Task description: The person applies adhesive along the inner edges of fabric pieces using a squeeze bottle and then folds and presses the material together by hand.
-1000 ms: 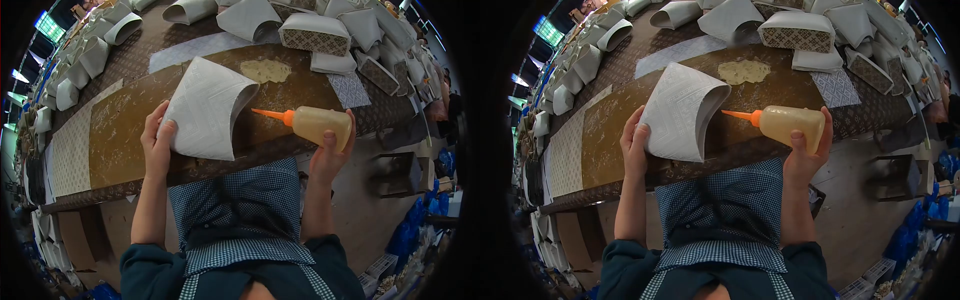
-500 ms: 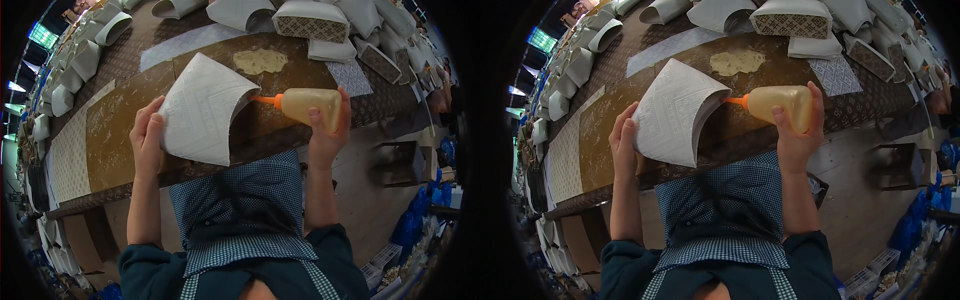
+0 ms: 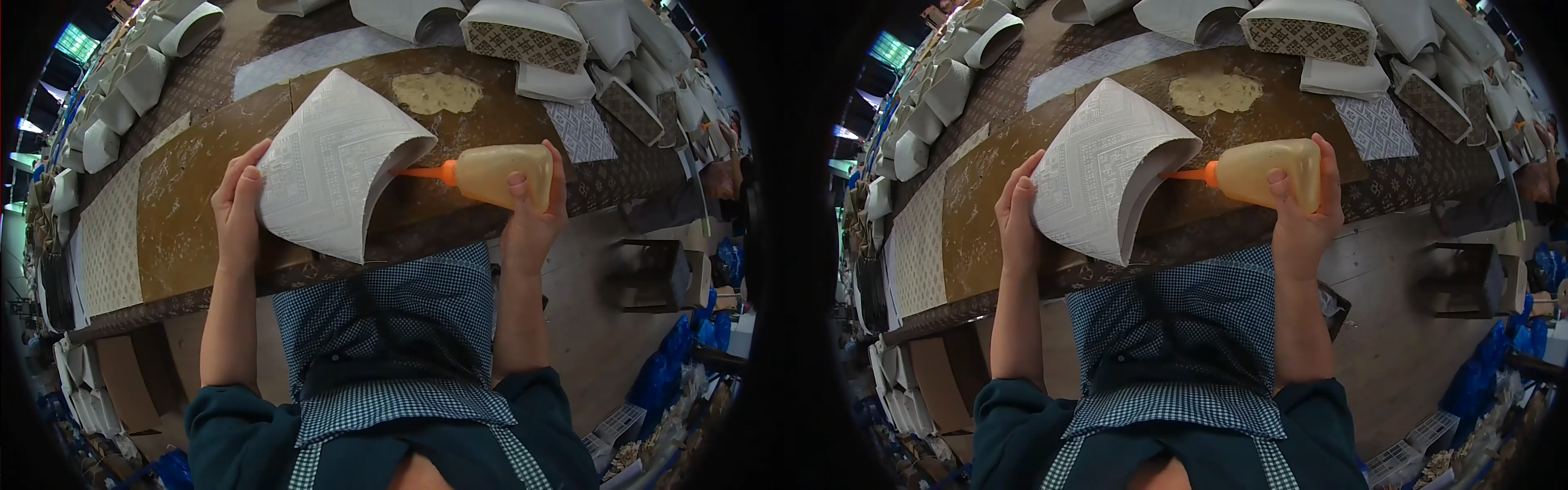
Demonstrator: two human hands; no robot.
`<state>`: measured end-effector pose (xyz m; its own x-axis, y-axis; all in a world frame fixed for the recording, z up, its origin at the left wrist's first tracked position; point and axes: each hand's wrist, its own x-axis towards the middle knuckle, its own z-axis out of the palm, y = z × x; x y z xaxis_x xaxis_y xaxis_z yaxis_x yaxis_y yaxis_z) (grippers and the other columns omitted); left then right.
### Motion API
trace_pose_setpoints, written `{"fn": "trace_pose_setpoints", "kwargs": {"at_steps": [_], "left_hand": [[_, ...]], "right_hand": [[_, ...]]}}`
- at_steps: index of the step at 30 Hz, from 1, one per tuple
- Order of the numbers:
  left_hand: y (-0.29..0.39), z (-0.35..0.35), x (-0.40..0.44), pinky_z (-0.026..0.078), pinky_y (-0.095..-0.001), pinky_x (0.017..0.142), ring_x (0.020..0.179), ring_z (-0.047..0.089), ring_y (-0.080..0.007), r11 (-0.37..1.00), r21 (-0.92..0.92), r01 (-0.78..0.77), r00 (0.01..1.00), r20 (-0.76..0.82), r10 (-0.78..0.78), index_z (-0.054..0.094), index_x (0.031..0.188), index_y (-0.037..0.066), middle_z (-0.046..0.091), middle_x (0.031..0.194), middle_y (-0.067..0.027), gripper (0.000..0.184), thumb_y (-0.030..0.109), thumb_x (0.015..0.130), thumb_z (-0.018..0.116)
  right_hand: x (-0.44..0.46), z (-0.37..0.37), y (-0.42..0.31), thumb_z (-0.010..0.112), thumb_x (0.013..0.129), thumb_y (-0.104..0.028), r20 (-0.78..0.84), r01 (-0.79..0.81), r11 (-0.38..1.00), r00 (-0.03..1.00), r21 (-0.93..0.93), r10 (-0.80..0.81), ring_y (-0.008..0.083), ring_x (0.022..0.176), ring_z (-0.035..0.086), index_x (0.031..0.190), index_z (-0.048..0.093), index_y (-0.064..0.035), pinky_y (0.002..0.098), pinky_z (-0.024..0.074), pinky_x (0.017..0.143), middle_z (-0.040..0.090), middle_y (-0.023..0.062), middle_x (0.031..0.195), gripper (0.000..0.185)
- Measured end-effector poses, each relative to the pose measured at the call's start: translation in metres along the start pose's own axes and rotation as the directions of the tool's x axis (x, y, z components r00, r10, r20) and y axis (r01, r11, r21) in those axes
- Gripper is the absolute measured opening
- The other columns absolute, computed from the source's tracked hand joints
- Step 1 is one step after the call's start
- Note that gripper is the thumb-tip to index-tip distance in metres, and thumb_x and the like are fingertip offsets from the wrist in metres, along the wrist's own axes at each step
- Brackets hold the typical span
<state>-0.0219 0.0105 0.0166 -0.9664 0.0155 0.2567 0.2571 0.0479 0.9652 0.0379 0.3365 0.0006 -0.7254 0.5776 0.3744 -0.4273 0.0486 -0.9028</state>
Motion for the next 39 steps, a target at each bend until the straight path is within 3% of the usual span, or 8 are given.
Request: {"fn": "trace_pose_setpoints", "kwargs": {"at_steps": [35, 39], "left_hand": [[-0.007, -0.004, 0.001, 0.037, -0.0285, 0.099, 0.108, 0.053, -0.0142, 0.995, 0.075, -0.065, 0.997, 0.043, 0.062, 0.059, 0.125, -0.004, 0.060, 0.115, -0.0061, 0.039, 0.022, 0.097, 0.050], [0.000, -0.009, 0.004, 0.038, -0.0299, 0.099, 0.113, 0.053, -0.0160, 0.991, 0.131, -0.029, 0.987, 0.162, 0.007, 0.055, 0.130, -0.003, 0.060, 0.121, -0.0078, 0.044, 0.025, 0.096, 0.052]], "right_hand": [[-0.031, 0.001, -0.004, 0.077, 0.080, -0.008, 0.254, -0.356, 0.912, 0.919, 0.204, 0.302, 0.0105, 0.102, 0.058, 0.135, 0.050, -0.0008, 0.0261, 0.0464, 0.094, 0.061, 0.0041, 0.114, 0.062], [-0.035, -0.003, -0.004, 0.077, 0.079, -0.007, 0.282, -0.404, 0.881, 0.899, 0.246, 0.334, 0.0106, 0.102, 0.058, 0.135, 0.050, -0.0008, 0.0259, 0.0460, 0.094, 0.061, 0.0041, 0.115, 0.063]]}}
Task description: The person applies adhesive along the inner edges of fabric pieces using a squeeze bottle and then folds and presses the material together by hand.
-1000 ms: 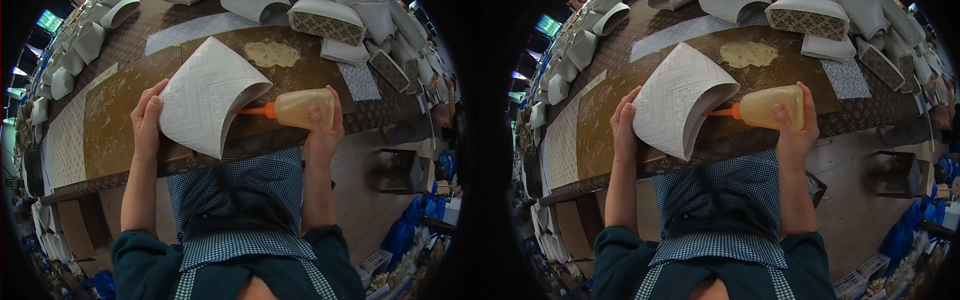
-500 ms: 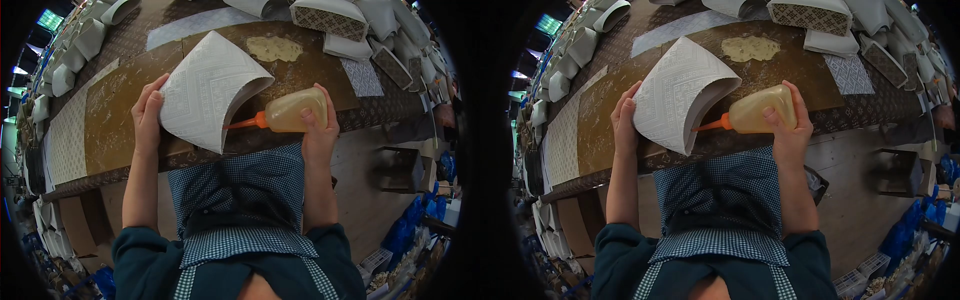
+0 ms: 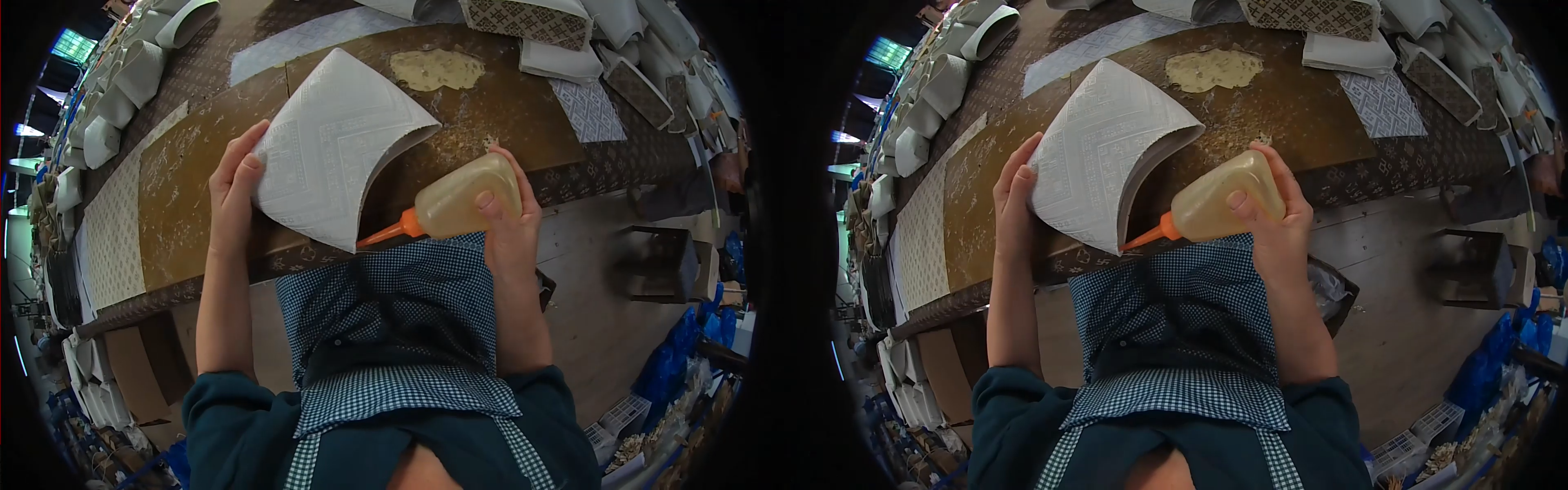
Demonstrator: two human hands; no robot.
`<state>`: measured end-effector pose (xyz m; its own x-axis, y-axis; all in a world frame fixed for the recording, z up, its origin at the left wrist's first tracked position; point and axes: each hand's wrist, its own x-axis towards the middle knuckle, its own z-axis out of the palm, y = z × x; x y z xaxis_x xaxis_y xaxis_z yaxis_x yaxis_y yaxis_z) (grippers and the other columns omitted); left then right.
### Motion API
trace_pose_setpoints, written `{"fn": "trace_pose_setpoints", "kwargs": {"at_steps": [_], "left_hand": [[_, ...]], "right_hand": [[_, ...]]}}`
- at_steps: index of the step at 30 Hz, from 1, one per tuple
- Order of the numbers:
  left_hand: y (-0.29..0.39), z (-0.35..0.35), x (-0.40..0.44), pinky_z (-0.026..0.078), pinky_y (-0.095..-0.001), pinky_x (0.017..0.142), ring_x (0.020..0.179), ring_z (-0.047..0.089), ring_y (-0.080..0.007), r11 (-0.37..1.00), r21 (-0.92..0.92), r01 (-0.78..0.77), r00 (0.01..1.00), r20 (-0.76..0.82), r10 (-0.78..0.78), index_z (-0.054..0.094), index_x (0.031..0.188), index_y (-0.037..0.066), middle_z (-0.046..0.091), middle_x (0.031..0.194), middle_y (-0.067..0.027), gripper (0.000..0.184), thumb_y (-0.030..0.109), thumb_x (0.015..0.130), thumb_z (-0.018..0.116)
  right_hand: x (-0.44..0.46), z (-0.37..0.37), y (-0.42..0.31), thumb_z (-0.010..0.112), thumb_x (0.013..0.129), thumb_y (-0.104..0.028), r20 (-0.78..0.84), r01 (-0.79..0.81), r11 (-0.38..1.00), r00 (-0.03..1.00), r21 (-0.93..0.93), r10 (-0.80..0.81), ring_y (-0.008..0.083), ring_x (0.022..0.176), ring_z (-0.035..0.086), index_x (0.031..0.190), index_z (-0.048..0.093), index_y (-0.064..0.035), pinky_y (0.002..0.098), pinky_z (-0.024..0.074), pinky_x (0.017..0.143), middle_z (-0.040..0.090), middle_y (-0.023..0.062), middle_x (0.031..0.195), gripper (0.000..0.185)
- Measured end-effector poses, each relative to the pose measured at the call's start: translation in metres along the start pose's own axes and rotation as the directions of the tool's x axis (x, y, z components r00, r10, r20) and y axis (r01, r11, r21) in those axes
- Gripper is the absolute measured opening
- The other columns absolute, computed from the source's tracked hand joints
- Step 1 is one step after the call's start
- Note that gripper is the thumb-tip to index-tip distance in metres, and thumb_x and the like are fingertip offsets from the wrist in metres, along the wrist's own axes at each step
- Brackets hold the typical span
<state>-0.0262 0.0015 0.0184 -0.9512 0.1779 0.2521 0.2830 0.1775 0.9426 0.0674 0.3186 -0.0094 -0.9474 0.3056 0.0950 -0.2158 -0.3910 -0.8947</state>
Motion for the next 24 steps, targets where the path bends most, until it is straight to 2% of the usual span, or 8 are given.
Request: {"fn": "trace_pose_setpoints", "kwargs": {"at_steps": [5, 9, 12, 15, 18, 19, 22, 24], "left_hand": [[0.026, -0.016, 0.062, 0.042, -0.0338, 0.099, 0.118, 0.052, -0.0189, 0.964, 0.219, 0.148, 0.928, 0.307, -0.212, 0.051, 0.137, 0.002, 0.058, 0.129, -0.0105, 0.055, 0.037, 0.095, 0.057], [0.039, 0.034, 0.119, 0.043, -0.0352, 0.099, 0.116, 0.055, -0.0226, 0.897, 0.412, 0.158, 0.903, 0.308, -0.301, 0.051, 0.138, 0.009, 0.057, 0.129, -0.0125, 0.062, 0.050, 0.093, 0.056], [0.051, 0.062, 0.140, 0.042, -0.0329, 0.099, 0.118, 0.053, -0.0196, 0.812, 0.553, 0.186, 0.856, 0.315, -0.410, 0.050, 0.140, 0.013, 0.057, 0.129, -0.0085, 0.058, 0.050, 0.096, 0.051], [0.046, 0.066, 0.144, 0.044, -0.0302, 0.096, 0.113, 0.055, -0.0162, 0.905, 0.409, 0.116, 0.878, 0.384, -0.286, 0.053, 0.137, 0.013, 0.060, 0.125, -0.0073, 0.053, 0.045, 0.096, 0.055], [0.070, 0.050, 0.136, 0.043, -0.0250, 0.095, 0.107, 0.057, -0.0116, 0.985, 0.165, -0.045, 0.959, 0.285, -0.004, 0.060, 0.130, 0.011, 0.063, 0.118, -0.0038, 0.041, 0.033, 0.096, 0.058], [0.080, 0.044, 0.128, 0.043, -0.0250, 0.095, 0.108, 0.057, -0.0116, 0.975, 0.128, -0.179, 0.954, 0.265, 0.140, 0.059, 0.131, 0.011, 0.063, 0.120, -0.0040, 0.041, 0.032, 0.096, 0.058], [0.081, 0.026, 0.111, 0.043, -0.0263, 0.097, 0.110, 0.056, -0.0123, 0.956, -0.001, -0.294, 0.938, 0.192, 0.289, 0.054, 0.135, 0.005, 0.061, 0.125, -0.0069, 0.049, 0.032, 0.094, 0.059], [0.070, 0.025, 0.094, 0.042, -0.0270, 0.097, 0.112, 0.056, -0.0131, 0.969, -0.094, -0.230, 0.959, 0.147, 0.242, 0.052, 0.136, 0.003, 0.060, 0.127, -0.0085, 0.054, 0.034, 0.093, 0.060]], "right_hand": [[-0.002, -0.002, 0.002, 0.078, 0.078, -0.008, 0.007, -0.025, 0.998, 1.000, 0.061, 0.024, 0.0106, 0.102, 0.058, 0.135, 0.050, -0.0008, 0.0264, 0.0470, 0.093, 0.061, 0.0045, 0.115, 0.064], [-0.005, 0.001, 0.003, 0.079, 0.078, -0.009, -0.023, -0.041, 0.995, 0.999, 0.095, 0.043, 0.0109, 0.102, 0.059, 0.135, 0.050, -0.0006, 0.0268, 0.0481, 0.093, 0.061, 0.0049, 0.116, 0.065], [-0.003, -0.001, 0.000, 0.079, 0.079, -0.009, -0.023, -0.019, 0.995, 0.999, 0.096, 0.021, 0.0113, 0.103, 0.059, 0.135, 0.050, -0.0003, 0.0272, 0.0483, 0.093, 0.060, 0.0051, 0.117, 0.064], [0.002, -0.006, -0.006, 0.078, 0.080, -0.009, -0.050, 0.046, 0.996, 0.998, 0.081, -0.042, 0.0123, 0.104, 0.058, 0.136, 0.049, 0.0000, 0.0278, 0.0483, 0.094, 0.059, 0.0055, 0.117, 0.063], [0.007, -0.014, -0.013, 0.076, 0.082, -0.009, -0.111, 0.127, 0.989, 0.987, 0.077, -0.118, 0.0137, 0.106, 0.058, 0.137, 0.046, -0.0001, 0.0287, 0.0484, 0.095, 0.058, 0.0060, 0.119, 0.063], [0.008, -0.013, -0.020, 0.075, 0.082, -0.008, -0.136, 0.168, 0.983, 0.978, 0.071, -0.157, 0.0142, 0.106, 0.058, 0.138, 0.046, -0.0003, 0.0290, 0.0484, 0.095, 0.058, 0.0062, 0.120, 0.064], [0.012, -0.012, -0.028, 0.074, 0.082, -0.007, -0.163, 0.256, 0.967, 0.955, 0.017, -0.249, 0.0154, 0.109, 0.057, 0.139, 0.044, -0.0015, 0.0299, 0.0481, 0.096, 0.055, 0.0073, 0.124, 0.064], [0.013, -0.011, -0.027, 0.073, 0.082, -0.006, -0.163, 0.291, 0.954, 0.940, -0.074, -0.299, 0.0159, 0.110, 0.056, 0.139, 0.044, -0.0024, 0.0303, 0.0479, 0.096, 0.054, 0.0080, 0.126, 0.064]]}}
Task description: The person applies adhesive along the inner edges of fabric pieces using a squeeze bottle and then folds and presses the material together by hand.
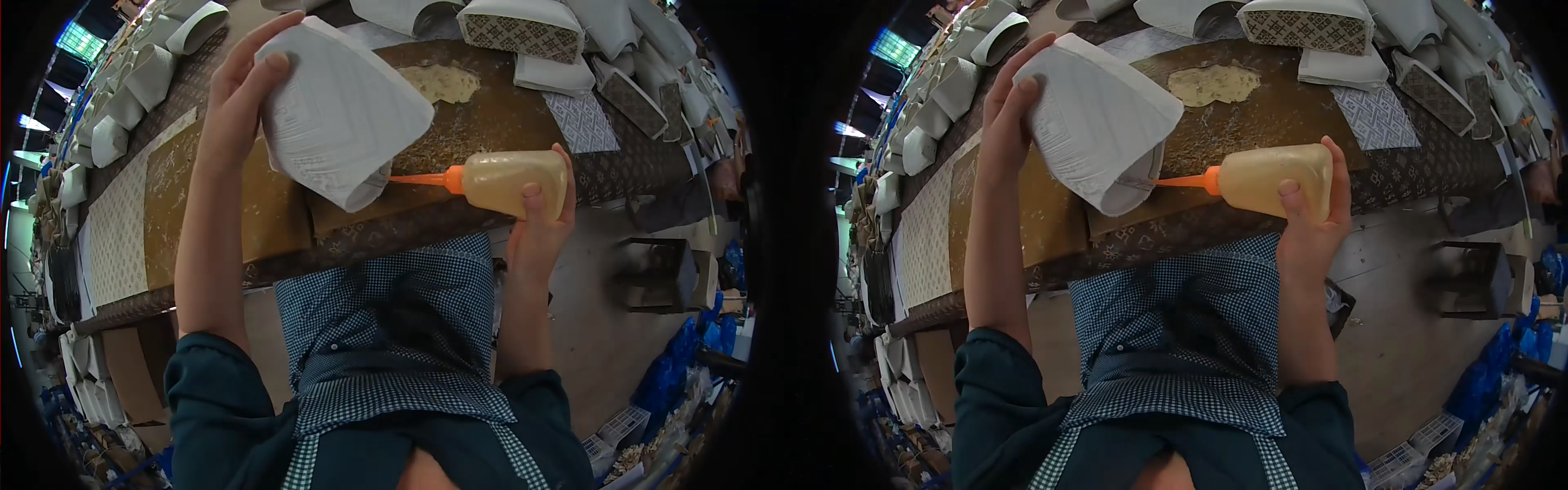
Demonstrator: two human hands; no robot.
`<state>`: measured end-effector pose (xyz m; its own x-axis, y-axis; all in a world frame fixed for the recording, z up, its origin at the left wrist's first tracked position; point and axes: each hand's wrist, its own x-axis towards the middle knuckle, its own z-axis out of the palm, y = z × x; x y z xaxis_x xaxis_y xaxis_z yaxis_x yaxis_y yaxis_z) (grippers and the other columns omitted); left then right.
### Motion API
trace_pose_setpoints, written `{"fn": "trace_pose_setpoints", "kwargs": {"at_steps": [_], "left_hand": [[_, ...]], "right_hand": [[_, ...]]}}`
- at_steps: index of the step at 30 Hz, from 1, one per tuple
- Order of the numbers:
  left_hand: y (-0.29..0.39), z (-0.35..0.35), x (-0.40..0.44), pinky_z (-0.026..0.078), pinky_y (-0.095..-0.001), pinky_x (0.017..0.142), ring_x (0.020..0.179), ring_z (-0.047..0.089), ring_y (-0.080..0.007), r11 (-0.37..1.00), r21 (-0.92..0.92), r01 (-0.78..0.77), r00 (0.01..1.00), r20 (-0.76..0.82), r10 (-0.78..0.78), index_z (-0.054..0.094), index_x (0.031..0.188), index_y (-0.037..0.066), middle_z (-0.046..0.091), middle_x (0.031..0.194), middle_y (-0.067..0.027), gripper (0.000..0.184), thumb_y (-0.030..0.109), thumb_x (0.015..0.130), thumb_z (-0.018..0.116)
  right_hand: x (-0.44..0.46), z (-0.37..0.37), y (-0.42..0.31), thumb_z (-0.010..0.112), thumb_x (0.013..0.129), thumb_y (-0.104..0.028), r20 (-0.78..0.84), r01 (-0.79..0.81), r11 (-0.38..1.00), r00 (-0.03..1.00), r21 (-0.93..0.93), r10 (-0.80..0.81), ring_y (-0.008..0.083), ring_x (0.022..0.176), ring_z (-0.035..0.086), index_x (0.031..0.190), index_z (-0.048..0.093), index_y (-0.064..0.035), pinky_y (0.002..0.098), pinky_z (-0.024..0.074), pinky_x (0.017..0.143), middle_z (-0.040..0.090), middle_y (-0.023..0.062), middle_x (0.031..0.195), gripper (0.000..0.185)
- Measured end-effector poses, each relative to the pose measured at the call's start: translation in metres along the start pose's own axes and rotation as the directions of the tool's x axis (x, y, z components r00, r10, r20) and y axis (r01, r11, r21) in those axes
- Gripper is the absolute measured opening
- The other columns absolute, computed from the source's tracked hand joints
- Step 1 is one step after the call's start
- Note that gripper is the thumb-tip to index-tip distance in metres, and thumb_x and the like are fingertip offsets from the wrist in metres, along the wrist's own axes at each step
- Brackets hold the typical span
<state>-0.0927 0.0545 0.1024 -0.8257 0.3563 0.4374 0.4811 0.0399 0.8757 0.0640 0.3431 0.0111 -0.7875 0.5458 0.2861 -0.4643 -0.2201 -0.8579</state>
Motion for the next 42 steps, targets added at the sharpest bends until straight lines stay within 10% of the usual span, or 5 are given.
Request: {"fn": "trace_pose_setpoints", "kwargs": {"at_steps": [1, 4, 20, 32, 42], "left_hand": [[-0.004, 0.005, -0.003, 0.046, -0.0231, 0.088, 0.098, 0.060, -0.0102, 0.991, -0.108, -0.078, 0.995, -0.064, 0.072, 0.057, 0.132, 0.006, 0.065, 0.107, -0.0038, 0.044, 0.026, 0.093, 0.061], [-0.001, 0.003, -0.009, 0.039, -0.0276, 0.101, 0.117, 0.054, -0.0160, 0.997, -0.078, -0.005, 0.999, -0.033, 0.002, 0.049, 0.137, 0.001, 0.056, 0.132, -0.0103, 0.059, 0.035, 0.091, 0.061], [-0.014, 0.001, -0.012, 0.041, -0.0268, 0.096, 0.111, 0.055, -0.0137, 0.996, -0.044, -0.071, 0.997, -0.038, 0.070, 0.050, 0.137, 0.003, 0.059, 0.123, -0.0071, 0.056, 0.031, 0.090, 0.062], [0.032, 0.012, 0.004, 0.038, -0.0307, 0.103, 0.118, 0.052, -0.0166, 0.956, 0.260, -0.135, 0.960, 0.275, 0.061, 0.047, 0.139, 0.005, 0.056, 0.129, -0.0099, 0.063, 0.019, 0.081, 0.067], [0.000, -0.003, -0.034, 0.038, -0.0415, 0.107, 0.136, 0.038, -0.0233, 0.968, 0.127, -0.214, 0.972, 0.126, 0.198, 0.038, 0.144, 0.003, 0.038, 0.147, -0.0178, 0.071, 0.022, 0.082, 0.068]], "right_hand": [[0.000, 0.001, 0.002, 0.073, 0.082, -0.006, 0.003, 0.027, 0.998, 1.000, -0.061, -0.026, 0.0161, 0.111, 0.055, 0.139, 0.044, -0.0027, 0.0304, 0.0479, 0.096, 0.053, 0.0084, 0.127, 0.064], [-0.003, 0.004, 0.007, 0.073, 0.082, -0.005, 0.031, 0.084, 0.977, 0.996, -0.196, -0.079, 0.0166, 0.112, 0.054, 0.140, 0.044, -0.0036, 0.0305, 0.0478, 0.096, 0.052, 0.0092, 0.128, 0.064], [-0.017, 0.003, 0.013, 0.074, 0.083, -0.010, 0.039, 0.132, 0.938, 0.991, -0.320, -0.127, 0.0167, 0.107, 0.056, 0.139, 0.046, -0.0047, 0.0310, 0.0491, 0.094, 0.054, 0.0080, 0.122, 0.063], [-0.033, -0.007, 0.016, 0.073, 0.084, -0.014, -0.026, -0.212, 0.967, 0.976, 0.142, 0.218, 0.0191, 0.111, 0.056, 0.139, 0.041, 0.0000, 0.0334, 0.0483, 0.098, 0.053, 0.0096, 0.123, 0.065], [-0.014, -0.023, 0.002, 0.071, 0.087, -0.016, -0.164, -0.005, 0.993, 0.986, 0.118, 0.024, 0.0213, 0.113, 0.056, 0.141, 0.038, -0.0005, 0.0376, 0.0493, 0.098, 0.052, 0.0105, 0.126, 0.066]]}}
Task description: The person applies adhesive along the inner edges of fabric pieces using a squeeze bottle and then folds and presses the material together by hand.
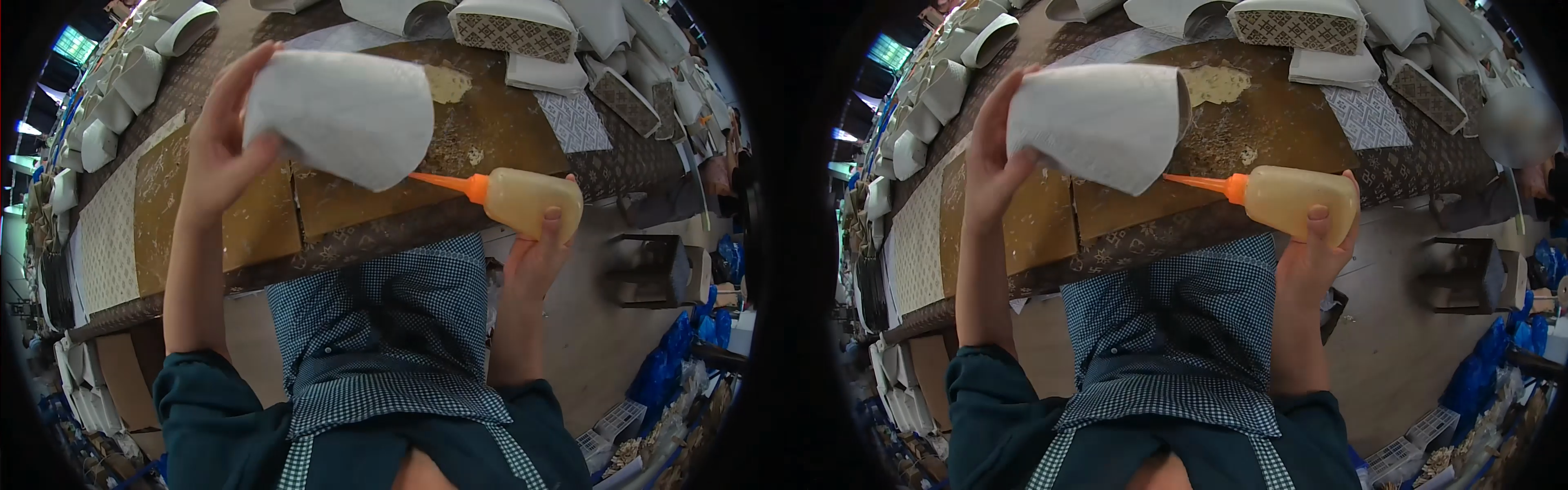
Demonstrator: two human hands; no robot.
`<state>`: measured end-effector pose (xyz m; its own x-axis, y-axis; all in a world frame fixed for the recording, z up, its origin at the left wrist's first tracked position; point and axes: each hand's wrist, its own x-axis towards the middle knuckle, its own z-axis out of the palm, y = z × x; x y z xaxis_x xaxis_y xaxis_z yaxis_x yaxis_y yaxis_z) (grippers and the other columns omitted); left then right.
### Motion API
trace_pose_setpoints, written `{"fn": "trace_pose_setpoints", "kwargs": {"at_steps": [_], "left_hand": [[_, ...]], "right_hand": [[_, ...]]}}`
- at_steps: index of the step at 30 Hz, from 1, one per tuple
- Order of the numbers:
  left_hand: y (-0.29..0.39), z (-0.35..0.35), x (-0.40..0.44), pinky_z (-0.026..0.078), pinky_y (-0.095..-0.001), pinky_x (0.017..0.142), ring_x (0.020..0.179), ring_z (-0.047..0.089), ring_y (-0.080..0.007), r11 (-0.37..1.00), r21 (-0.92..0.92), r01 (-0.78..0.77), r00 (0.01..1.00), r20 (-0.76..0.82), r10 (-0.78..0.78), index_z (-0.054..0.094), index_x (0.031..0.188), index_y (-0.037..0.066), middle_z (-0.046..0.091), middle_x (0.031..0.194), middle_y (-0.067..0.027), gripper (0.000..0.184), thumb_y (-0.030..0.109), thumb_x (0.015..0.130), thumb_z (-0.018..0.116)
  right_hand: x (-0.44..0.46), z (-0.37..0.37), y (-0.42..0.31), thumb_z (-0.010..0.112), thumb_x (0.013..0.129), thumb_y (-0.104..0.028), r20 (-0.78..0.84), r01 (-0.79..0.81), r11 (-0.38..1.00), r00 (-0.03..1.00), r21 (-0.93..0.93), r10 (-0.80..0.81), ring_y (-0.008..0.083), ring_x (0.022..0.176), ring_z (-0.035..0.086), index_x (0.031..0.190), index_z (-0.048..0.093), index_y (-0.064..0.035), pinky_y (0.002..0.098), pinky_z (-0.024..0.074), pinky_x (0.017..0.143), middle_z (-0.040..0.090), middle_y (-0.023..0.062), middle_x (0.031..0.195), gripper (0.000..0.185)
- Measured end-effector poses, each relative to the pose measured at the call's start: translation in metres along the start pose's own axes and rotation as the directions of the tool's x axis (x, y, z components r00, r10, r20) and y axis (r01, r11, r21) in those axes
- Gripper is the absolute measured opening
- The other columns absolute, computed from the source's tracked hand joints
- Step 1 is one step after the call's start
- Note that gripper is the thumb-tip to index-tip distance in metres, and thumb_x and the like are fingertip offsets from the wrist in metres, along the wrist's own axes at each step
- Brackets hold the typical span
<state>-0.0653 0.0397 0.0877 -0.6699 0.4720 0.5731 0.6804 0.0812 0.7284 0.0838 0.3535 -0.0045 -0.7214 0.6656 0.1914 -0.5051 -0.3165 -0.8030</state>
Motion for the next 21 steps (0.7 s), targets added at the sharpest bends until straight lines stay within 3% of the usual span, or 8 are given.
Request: {"fn": "trace_pose_setpoints", "kwargs": {"at_steps": [4, 5, 7, 9, 14, 17, 21], "left_hand": [[0.014, 0.019, -0.065, 0.036, -0.0423, 0.108, 0.134, 0.041, -0.0288, 0.988, -0.123, 0.099, 0.975, -0.187, -0.121, 0.036, 0.143, 0.001, 0.040, 0.146, -0.0185, 0.074, 0.036, 0.086, 0.066], [0.018, 0.032, -0.076, 0.035, -0.0411, 0.108, 0.131, 0.043, -0.0281, 0.982, -0.104, 0.158, 0.936, -0.301, -0.182, 0.038, 0.142, 0.000, 0.043, 0.143, -0.0185, 0.077, 0.049, 0.088, 0.064], [0.006, 0.038, -0.101, 0.036, -0.0428, 0.108, 0.133, 0.043, -0.0289, 0.971, 0.020, 0.239, 0.911, -0.351, -0.217, 0.037, 0.142, 0.000, 0.044, 0.143, -0.0197, 0.078, 0.052, 0.090, 0.061], [0.002, 0.047, -0.111, 0.039, -0.0389, 0.105, 0.125, 0.049, -0.0256, 0.953, -0.056, 0.299, 0.844, -0.450, -0.291, 0.040, 0.139, -0.005, 0.049, 0.138, -0.0185, 0.074, 0.051, 0.094, 0.056], [0.000, 0.041, -0.119, 0.043, -0.0358, 0.102, 0.119, 0.054, -0.0237, 0.917, -0.098, 0.386, 0.795, -0.468, -0.385, 0.045, 0.136, -0.007, 0.053, 0.133, -0.0183, 0.061, 0.041, 0.099, 0.052], [0.001, 0.038, -0.117, 0.042, -0.0346, 0.101, 0.119, 0.053, -0.0217, 0.925, -0.060, 0.376, 0.815, -0.453, -0.361, 0.047, 0.136, -0.007, 0.053, 0.131, -0.0163, 0.058, 0.038, 0.100, 0.050], [0.000, 0.037, -0.114, 0.041, -0.0315, 0.101, 0.117, 0.052, -0.0191, 0.932, 0.008, 0.361, 0.838, -0.442, -0.321, 0.049, 0.133, -0.008, 0.053, 0.128, -0.0127, 0.056, 0.037, 0.100, 0.051]], "right_hand": [[0.010, 0.001, 0.000, 0.073, 0.085, -0.014, 0.041, 0.131, 0.986, 0.991, -0.101, -0.127, 0.0195, 0.114, 0.054, 0.141, 0.039, -0.0006, 0.0353, 0.0484, 0.098, 0.051, 0.0089, 0.128, 0.068], [0.013, 0.002, 0.001, 0.074, 0.084, -0.014, 0.052, 0.163, 0.978, 0.986, -0.128, -0.158, 0.0190, 0.115, 0.054, 0.141, 0.039, -0.0006, 0.0347, 0.0481, 0.098, 0.051, 0.0084, 0.128, 0.068], [0.014, 0.012, 0.001, 0.074, 0.084, -0.017, 0.068, 0.197, 0.960, 0.980, -0.200, -0.186, 0.0204, 0.113, 0.054, 0.141, 0.039, -0.0009, 0.0359, 0.0471, 0.099, 0.052, 0.0095, 0.126, 0.069], [0.015, 0.021, 0.004, 0.074, 0.083, -0.015, 0.100, 0.244, 0.940, 0.969, -0.237, -0.226, 0.0199, 0.114, 0.054, 0.141, 0.040, -0.0010, 0.0353, 0.0466, 0.099, 0.051, 0.0091, 0.127, 0.069], [0.018, 0.031, 0.008, 0.075, 0.081, -0.004, 0.154, 0.311, 0.916, 0.948, -0.254, -0.279, 0.0170, 0.116, 0.052, 0.141, 0.041, -0.0015, 0.0318, 0.0461, 0.099, 0.049, 0.0070, 0.133, 0.069], [0.021, 0.040, 0.012, 0.075, 0.083, -0.015, 0.170, 0.384, 0.845, 0.923, -0.373, -0.344, 0.0194, 0.118, 0.050, 0.140, 0.042, -0.0017, 0.0349, 0.0446, 0.100, 0.049, 0.0085, 0.132, 0.068], [0.021, 0.040, 0.016, 0.074, 0.084, -0.013, 0.178, 0.325, 0.839, 0.945, -0.436, -0.274, 0.0190, 0.118, 0.051, 0.139, 0.044, -0.0016, 0.0345, 0.0442, 0.101, 0.048, 0.0081, 0.135, 0.064]]}}
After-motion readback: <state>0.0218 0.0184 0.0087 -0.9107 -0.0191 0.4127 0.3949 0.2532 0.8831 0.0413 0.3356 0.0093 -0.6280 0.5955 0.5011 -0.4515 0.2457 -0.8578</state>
